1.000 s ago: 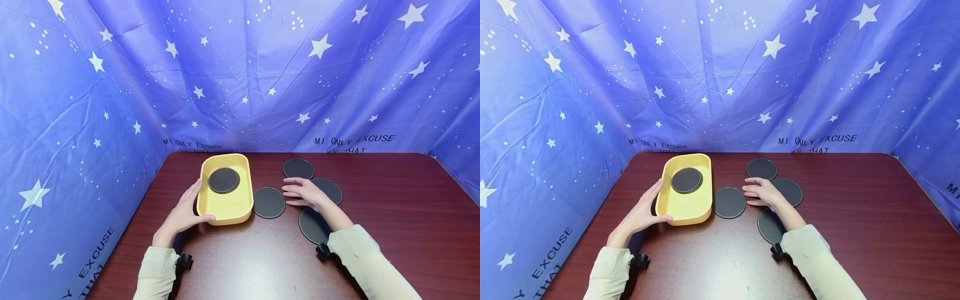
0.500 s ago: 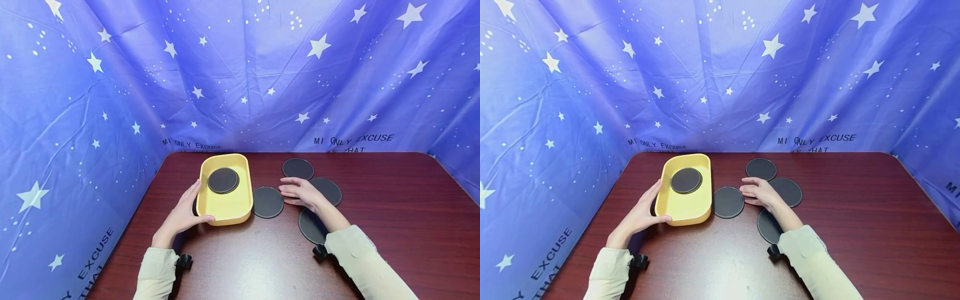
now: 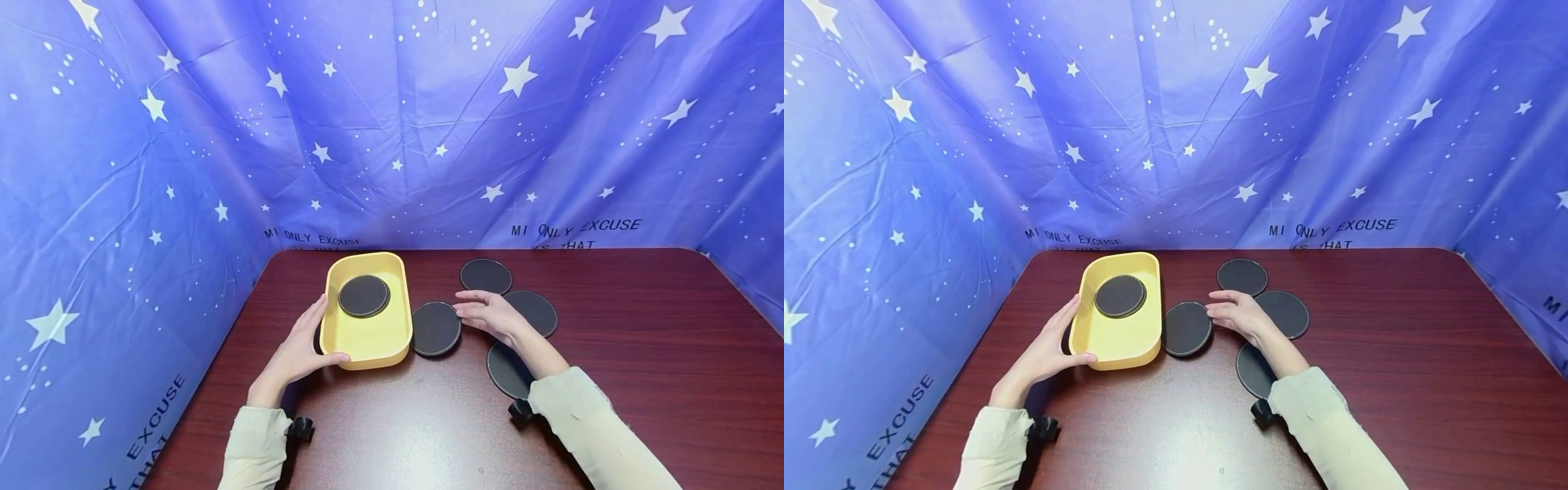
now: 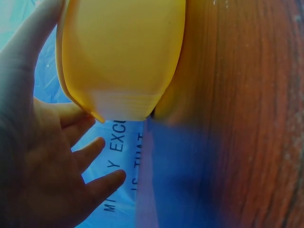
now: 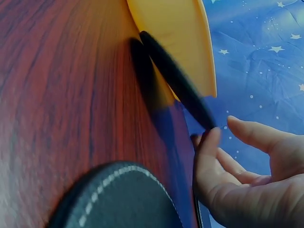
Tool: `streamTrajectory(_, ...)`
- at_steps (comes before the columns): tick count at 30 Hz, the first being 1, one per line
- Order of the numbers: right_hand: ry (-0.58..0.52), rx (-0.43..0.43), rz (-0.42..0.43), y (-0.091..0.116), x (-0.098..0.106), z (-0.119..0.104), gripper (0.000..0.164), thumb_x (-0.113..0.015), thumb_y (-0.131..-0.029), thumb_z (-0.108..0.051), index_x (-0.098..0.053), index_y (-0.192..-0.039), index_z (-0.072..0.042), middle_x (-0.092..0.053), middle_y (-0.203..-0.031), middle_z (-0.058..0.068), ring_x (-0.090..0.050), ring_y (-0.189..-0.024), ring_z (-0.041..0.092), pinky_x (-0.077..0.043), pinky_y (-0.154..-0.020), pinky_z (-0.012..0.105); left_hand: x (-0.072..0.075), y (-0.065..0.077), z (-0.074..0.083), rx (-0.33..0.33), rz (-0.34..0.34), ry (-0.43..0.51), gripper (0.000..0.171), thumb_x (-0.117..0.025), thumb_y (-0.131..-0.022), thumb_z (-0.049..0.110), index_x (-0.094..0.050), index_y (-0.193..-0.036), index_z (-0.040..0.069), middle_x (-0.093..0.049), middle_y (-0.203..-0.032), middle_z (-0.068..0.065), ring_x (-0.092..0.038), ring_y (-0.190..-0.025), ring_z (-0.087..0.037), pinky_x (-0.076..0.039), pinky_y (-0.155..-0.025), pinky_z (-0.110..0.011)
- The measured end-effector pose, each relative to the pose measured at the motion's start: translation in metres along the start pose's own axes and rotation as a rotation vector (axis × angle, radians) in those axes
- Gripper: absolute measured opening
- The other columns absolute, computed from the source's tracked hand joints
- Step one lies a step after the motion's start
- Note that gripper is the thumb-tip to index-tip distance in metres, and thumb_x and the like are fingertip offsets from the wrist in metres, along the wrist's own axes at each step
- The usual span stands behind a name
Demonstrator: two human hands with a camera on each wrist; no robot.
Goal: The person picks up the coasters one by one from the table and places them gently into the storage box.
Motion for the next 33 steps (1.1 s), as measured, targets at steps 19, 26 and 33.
streamTrajectory(19, 0.092, -0.082, 0.027, 0.002, -0.002, 0.006, 0.048, -0.060, -0.097, -0.007, -0.048, -0.140, 0.009, -0.067, -0.101, -0.004, -0.064, -0.087, 0.006, -0.059, -0.079, 0.024, -0.002, 0.001, -0.002, 0.003, 0.002, 0.003, 0.119, -0.086, -0.068, 0.052, -0.023, -0.159, 0.008, -0.019, -0.168, -0.008, -0.020, -0.153, -0.037, -0.029, -0.118, -0.061)
streamTrajectory(26, 0.100, -0.059, 0.050, 0.003, 0.004, -0.002, 0.048, -0.060, -0.096, -0.006, -0.048, -0.140, 0.009, -0.067, -0.104, -0.003, -0.065, -0.087, 0.004, -0.059, -0.079, 0.024, 0.000, 0.001, 0.000, 0.005, 0.001, 0.000, 0.119, -0.086, -0.068, 0.051, -0.023, -0.159, 0.007, -0.020, -0.168, -0.008, -0.021, -0.153, -0.037, -0.029, -0.118, -0.061)
streamTrajectory(33, 0.119, -0.047, 0.072, 0.004, 0.010, -0.010, 0.048, -0.061, -0.096, -0.007, -0.049, -0.141, 0.007, -0.067, -0.104, -0.004, -0.065, -0.089, 0.004, -0.059, -0.080, 0.024, 0.000, 0.001, 0.001, -0.001, 0.003, 0.005, 0.118, -0.087, -0.068, 0.050, -0.024, -0.158, 0.006, -0.020, -0.167, -0.009, -0.020, -0.153, -0.036, -0.028, -0.118, -0.062)
Point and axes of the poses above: each hand's wrist, its own y-axis away from the middle knuckle, its own x-axis out of the back of the hand, z = x × y, the point moved 8 cm from there along -y, towards the middle knuckle
